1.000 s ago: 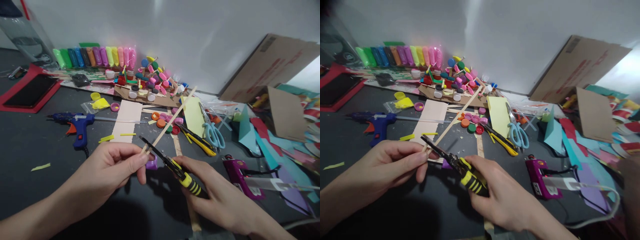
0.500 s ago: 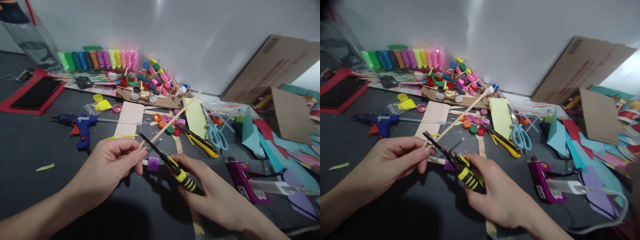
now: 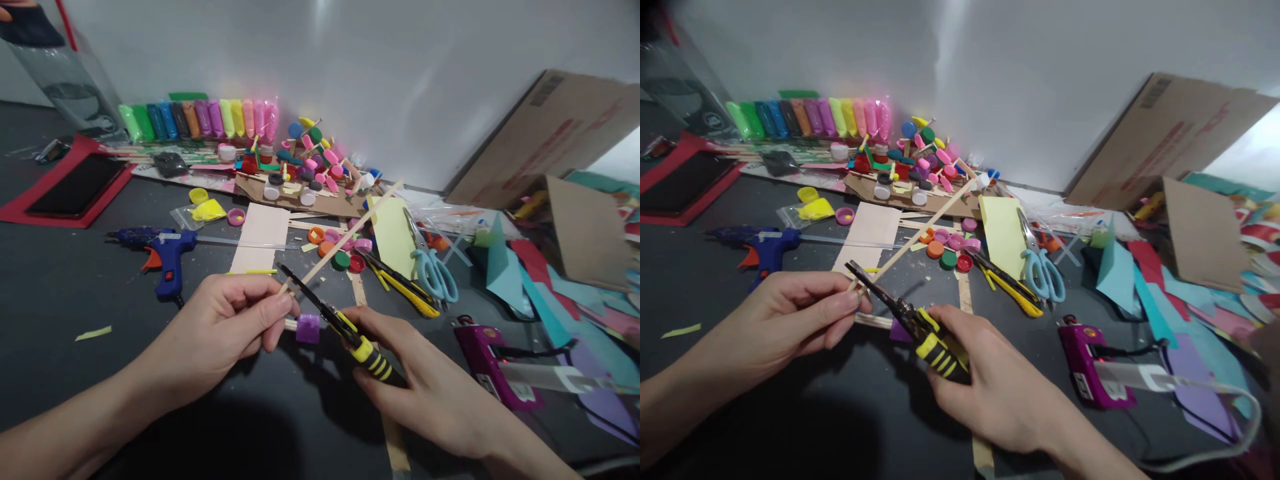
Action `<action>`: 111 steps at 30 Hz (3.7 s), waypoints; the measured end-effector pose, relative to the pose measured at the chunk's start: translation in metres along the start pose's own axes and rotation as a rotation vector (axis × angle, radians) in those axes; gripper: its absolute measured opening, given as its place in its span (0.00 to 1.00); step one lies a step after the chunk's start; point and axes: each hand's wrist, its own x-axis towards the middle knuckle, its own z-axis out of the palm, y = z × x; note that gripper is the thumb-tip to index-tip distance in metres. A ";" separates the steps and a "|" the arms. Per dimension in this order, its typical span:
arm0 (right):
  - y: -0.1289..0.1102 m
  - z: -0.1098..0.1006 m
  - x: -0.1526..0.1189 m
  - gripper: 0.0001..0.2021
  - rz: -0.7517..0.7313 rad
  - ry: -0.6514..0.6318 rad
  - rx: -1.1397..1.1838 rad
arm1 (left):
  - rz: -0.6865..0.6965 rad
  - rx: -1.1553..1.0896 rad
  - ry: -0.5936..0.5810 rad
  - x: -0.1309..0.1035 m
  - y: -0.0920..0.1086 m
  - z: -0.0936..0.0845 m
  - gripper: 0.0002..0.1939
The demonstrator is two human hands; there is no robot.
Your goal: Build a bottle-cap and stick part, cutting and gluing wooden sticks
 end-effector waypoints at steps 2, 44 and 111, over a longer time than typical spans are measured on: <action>-0.002 0.001 0.000 0.25 -0.003 -0.001 0.019 | -0.002 -0.039 -0.021 -0.001 0.000 -0.001 0.21; -0.010 0.011 0.004 0.18 0.005 0.034 0.034 | 0.118 -0.010 0.165 0.002 -0.002 0.008 0.11; 0.016 -0.001 -0.009 0.24 0.011 0.080 -0.049 | 0.055 -0.218 0.106 0.004 -0.010 0.002 0.14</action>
